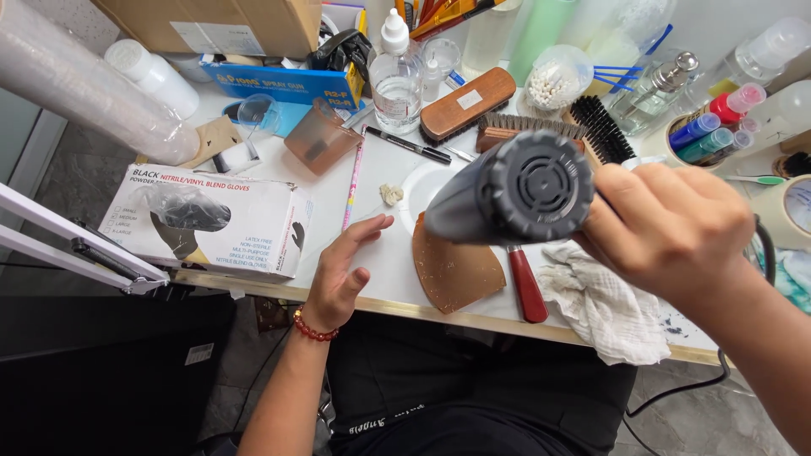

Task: Apply heat to a shoe component using a heat gun and then scrape it with a metal spatula tool.

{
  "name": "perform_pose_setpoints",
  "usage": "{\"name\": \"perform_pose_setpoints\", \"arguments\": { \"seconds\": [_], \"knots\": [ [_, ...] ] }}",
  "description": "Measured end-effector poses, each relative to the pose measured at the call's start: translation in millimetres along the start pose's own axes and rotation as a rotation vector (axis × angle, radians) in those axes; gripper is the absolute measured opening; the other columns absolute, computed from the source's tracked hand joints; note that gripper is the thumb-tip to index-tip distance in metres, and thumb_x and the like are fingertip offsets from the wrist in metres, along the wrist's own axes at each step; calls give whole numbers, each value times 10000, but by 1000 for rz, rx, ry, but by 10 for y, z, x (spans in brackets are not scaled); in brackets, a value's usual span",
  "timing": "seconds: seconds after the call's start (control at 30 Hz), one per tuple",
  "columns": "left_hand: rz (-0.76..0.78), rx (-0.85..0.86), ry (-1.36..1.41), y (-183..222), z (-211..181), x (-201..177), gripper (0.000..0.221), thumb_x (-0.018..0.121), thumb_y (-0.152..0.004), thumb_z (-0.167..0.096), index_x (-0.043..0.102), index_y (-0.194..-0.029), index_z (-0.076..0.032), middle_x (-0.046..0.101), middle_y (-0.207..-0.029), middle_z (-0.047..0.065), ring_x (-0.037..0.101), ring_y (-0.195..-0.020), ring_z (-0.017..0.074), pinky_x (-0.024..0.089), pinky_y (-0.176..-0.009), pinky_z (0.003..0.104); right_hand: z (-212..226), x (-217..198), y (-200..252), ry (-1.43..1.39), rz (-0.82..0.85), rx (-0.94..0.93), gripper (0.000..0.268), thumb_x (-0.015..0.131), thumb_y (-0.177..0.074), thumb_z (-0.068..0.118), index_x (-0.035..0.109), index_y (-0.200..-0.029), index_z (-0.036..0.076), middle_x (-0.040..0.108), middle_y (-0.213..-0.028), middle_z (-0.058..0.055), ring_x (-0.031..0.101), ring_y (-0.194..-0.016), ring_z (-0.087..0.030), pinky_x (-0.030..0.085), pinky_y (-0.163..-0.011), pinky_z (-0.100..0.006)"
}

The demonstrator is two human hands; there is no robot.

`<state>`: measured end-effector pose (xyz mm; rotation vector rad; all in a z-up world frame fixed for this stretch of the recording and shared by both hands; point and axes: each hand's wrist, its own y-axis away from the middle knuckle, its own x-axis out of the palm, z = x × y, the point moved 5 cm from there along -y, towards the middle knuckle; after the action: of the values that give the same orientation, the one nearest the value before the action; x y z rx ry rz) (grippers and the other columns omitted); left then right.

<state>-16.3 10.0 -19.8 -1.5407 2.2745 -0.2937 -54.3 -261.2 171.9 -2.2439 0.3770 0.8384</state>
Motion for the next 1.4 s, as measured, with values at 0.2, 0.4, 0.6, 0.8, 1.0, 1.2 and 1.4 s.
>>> {"name": "perform_pose_setpoints", "arguments": {
  "seconds": [0.2,0.4,0.6,0.8,1.0,1.2,1.4],
  "knots": [
    [-150,31,239,152,202,-98,855,482,-1021,-707,524,-1411,53,613,-1406,201,560,-1396,294,432,-1231,448,-26,-45,-116,-38,0,-25,196,785,-824,284,696,-808,110,649,-825,5,611,-639,-132,426,-528,-272],
    [-180,77,280,169,226,-118,857,506,-1014,-698,534,-1397,68,623,-1387,205,578,-1366,289,439,-1213,455,-38,-14,-83,-208,-51,-85,148,741,-836,219,641,-795,119,637,-849,-19,620,-670,-163,430,-545,-306],
    [-234,123,265,187,217,-147,793,514,-1038,-654,558,-1366,67,648,-1342,201,612,-1320,288,463,-1194,448,-90,-28,-128,-170,-34,-209,65,716,-864,225,711,-883,162,613,-805,0,588,-646,-141,408,-520,-286],
    [-206,64,98,200,107,-117,744,430,-1080,-617,562,-1366,57,674,-1312,190,641,-1295,276,502,-1164,438,5,-66,-237,50,-93,-312,253,697,-889,201,810,-1114,190,550,-730,58,526,-600,-70,345,-498,-228],
    [-283,72,29,374,-289,-109,386,654,-1080,-274,624,-1286,52,685,-1189,139,677,-1126,209,553,-1035,332,-36,-178,-355,84,-127,-273,187,750,-878,173,807,-1054,203,590,-750,60,523,-596,-70,359,-510,-220],
    [-537,42,-249,617,-795,-378,110,789,-871,-17,697,-836,33,591,-653,43,493,-492,43,333,-442,199,-81,-171,-339,-106,-148,-300,98,749,-897,217,783,-983,184,560,-728,43,571,-633,-89,376,-511,-236],
    [-739,47,37,1087,-676,-789,417,543,-988,-82,403,-600,-26,361,-493,10,301,-425,54,185,-448,218,-32,-193,-355,-134,-173,-305,191,729,-874,227,805,-1047,201,563,-729,46,548,-612,-87,377,-507,-223]
  ]
}}
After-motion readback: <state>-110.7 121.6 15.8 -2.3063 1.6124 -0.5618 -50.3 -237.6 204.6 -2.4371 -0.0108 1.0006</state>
